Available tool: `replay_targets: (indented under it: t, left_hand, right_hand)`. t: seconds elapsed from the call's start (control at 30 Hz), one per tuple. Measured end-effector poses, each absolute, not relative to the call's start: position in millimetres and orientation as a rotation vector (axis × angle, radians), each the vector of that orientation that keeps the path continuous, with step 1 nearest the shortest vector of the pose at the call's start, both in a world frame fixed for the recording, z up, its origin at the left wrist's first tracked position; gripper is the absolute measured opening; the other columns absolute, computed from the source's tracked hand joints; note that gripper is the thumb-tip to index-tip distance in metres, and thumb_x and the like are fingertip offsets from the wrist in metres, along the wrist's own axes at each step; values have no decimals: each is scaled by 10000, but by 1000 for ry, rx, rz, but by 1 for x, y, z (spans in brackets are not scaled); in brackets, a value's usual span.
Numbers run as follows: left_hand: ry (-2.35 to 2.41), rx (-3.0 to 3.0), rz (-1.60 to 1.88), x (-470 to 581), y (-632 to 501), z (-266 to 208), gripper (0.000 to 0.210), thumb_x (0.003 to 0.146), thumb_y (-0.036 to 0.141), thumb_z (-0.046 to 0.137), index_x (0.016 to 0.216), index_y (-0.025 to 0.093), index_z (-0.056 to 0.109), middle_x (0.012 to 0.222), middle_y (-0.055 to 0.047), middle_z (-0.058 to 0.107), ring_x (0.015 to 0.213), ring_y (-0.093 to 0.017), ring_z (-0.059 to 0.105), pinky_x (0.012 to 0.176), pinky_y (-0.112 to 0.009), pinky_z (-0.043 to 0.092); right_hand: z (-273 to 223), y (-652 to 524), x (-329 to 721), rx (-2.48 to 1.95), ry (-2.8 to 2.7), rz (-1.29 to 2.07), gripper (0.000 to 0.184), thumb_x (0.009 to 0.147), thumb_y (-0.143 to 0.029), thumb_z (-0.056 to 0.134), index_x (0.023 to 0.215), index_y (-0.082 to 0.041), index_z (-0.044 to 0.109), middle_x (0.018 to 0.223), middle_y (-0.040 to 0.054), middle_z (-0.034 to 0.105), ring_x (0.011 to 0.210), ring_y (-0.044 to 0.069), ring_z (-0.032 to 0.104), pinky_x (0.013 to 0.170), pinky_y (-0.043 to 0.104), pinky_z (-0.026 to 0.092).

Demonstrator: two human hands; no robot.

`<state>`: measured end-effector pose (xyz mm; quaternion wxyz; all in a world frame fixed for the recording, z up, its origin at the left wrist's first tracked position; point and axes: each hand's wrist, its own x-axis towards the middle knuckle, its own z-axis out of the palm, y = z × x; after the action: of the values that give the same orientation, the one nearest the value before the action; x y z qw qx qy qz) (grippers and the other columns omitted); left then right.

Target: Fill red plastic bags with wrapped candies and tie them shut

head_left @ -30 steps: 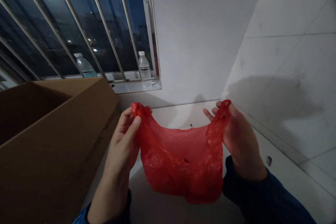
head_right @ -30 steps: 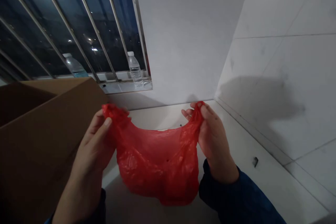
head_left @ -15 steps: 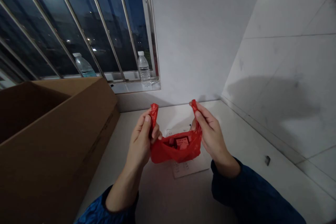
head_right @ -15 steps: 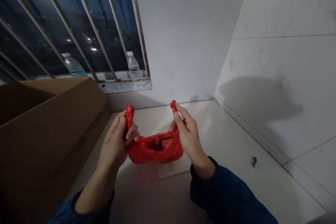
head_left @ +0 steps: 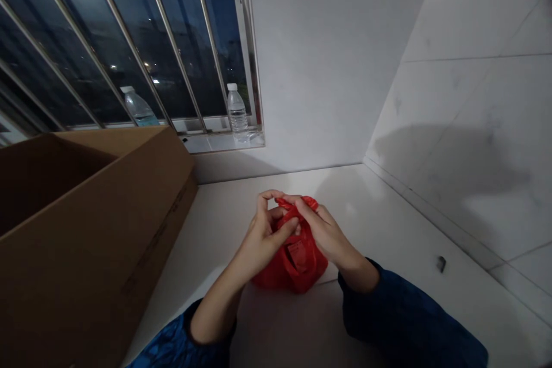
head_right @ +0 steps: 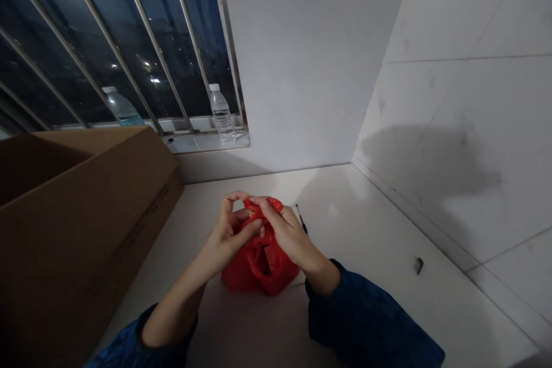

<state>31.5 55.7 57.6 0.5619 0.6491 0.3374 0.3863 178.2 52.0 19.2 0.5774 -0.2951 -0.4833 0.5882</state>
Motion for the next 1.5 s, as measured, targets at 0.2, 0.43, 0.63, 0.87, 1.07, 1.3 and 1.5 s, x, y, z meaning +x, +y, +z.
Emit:
replay_targets:
  t: [0.2, 0.43, 0.63, 0.87, 1.07, 1.3, 1.5]
  left_hand:
    - [850, 1288, 832, 20, 63, 67, 469, 836, 198, 630, 1242, 238, 398, 792, 23, 612, 696, -108, 582, 689, -229, 439]
    - [977, 1384, 895, 22, 64, 65, 418, 889, 275, 574, 1288, 225, 462, 901, -15, 635, 776, -135, 589, 719, -252, 451]
    - [875, 1335, 947, 21, 70, 58, 386, 929, 325, 551, 1289, 198, 493, 1002, -61, 685, 800, -153, 638, 783, -292, 502]
    - [811, 1365, 887, 22, 73, 50, 324, 834, 188, 690, 1148, 176, 610, 1072, -78, 695, 876, -146, 661, 775, -242, 514]
    - [981, 1491, 1043, 11, 82, 53, 231, 790, 244, 735, 992, 159, 660, 898, -66, 727, 836, -172, 678, 792, -295, 535]
    - [1308, 1839, 1039, -13, 93, 59, 173, 807, 294, 710, 940, 185, 684, 858, -57, 736, 808, -196, 694, 728, -296, 516]
    - [1557, 1973, 1031, -18, 104, 49, 40, 823, 229, 672, 853, 212, 693, 851, -42, 743, 756, -200, 681, 715, -310, 487]
  right_hand:
    - [25, 51, 190, -705, -1287, 1357, 322, 969, -482, 500, 931, -214, 673, 640, -25, 587, 648, 140, 596, 758, 324, 525]
    - [27, 49, 204, -965, -1820, 572, 269, 813, -29, 527, 965, -243, 589, 983, 15, 640, 897, 169, 627, 801, 318, 504]
    - [24, 48, 202, -1090, -2014, 208, 258, 852, -37, 483, 983, -209, 624, 1215, 92, 539, 835, 179, 620, 731, 347, 536]
    - [28, 48, 205, -996, -1922, 362, 251, 893, -64, 503, 1054, -234, 590, 1080, 58, 624, 973, 192, 649, 847, 344, 542]
    - [31, 46, 229, -984, -1815, 489, 51, 918, -231, 599, 871, -245, 613, 992, 24, 745, 893, 189, 707, 788, 328, 549]
    - [54, 24, 283, -1197, -1892, 706, 246, 847, -403, 708, 710, -207, 648, 709, 2, 729, 636, 148, 661, 595, 263, 488]
    - [53, 23, 288, -1169, -1903, 992, 241, 852, -398, 695, 727, -204, 628, 674, 0, 711, 621, 140, 654, 571, 254, 478]
